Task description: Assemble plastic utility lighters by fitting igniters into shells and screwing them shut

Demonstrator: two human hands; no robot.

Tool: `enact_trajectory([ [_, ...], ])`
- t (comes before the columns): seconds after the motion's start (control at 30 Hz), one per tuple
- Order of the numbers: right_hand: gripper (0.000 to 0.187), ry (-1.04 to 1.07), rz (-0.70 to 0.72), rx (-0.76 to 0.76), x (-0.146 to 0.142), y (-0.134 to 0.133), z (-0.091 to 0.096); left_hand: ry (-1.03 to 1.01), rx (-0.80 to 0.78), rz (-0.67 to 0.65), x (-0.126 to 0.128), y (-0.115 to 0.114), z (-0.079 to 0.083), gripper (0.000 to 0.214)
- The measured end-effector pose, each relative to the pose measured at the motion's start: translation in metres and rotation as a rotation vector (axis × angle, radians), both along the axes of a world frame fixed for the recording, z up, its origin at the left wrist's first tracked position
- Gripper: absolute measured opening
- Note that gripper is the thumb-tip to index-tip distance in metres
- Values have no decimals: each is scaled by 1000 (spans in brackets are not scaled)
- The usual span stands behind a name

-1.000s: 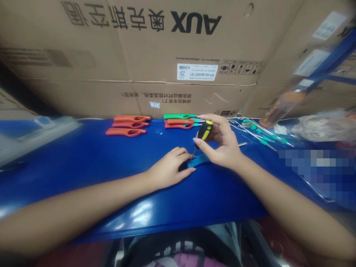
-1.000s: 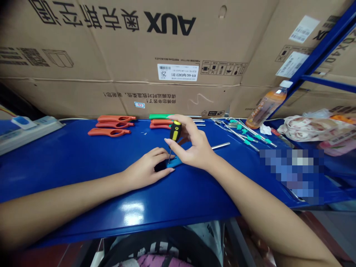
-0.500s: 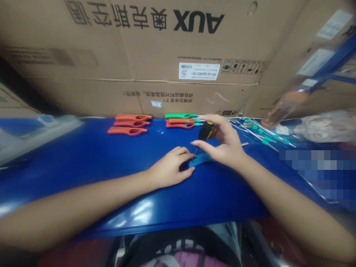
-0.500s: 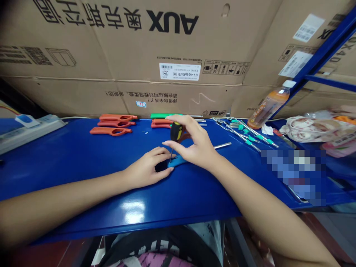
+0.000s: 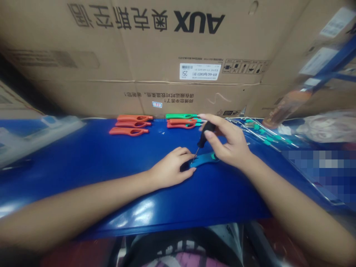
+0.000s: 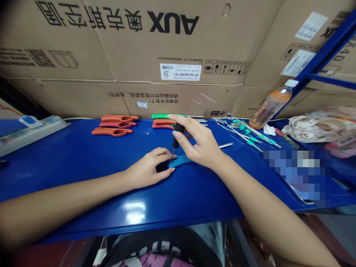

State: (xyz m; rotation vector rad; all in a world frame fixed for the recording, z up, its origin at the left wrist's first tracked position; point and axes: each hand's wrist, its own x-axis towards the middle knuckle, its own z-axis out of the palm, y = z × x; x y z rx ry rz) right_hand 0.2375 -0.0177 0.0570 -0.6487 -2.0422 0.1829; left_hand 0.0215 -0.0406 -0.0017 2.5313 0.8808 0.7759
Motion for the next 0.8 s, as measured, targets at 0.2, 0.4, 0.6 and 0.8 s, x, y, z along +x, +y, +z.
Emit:
enact_trajectory([
  [0.2,36,-36,3,50,1,-5,8,-8,-6,0,-1,0,-1,34],
  [0.4,38,-57,-14,74,-3,-7,9,-29,-51,-2,-1,3,0,36],
  [0.6,30,69,-43,101,-1,-3,6,-33,-63,13,-1,3,-1,35],
  [0.8,35,80,90,-75,-5,-7,9,-36,-63,-4,-1,3,-1,35],
])
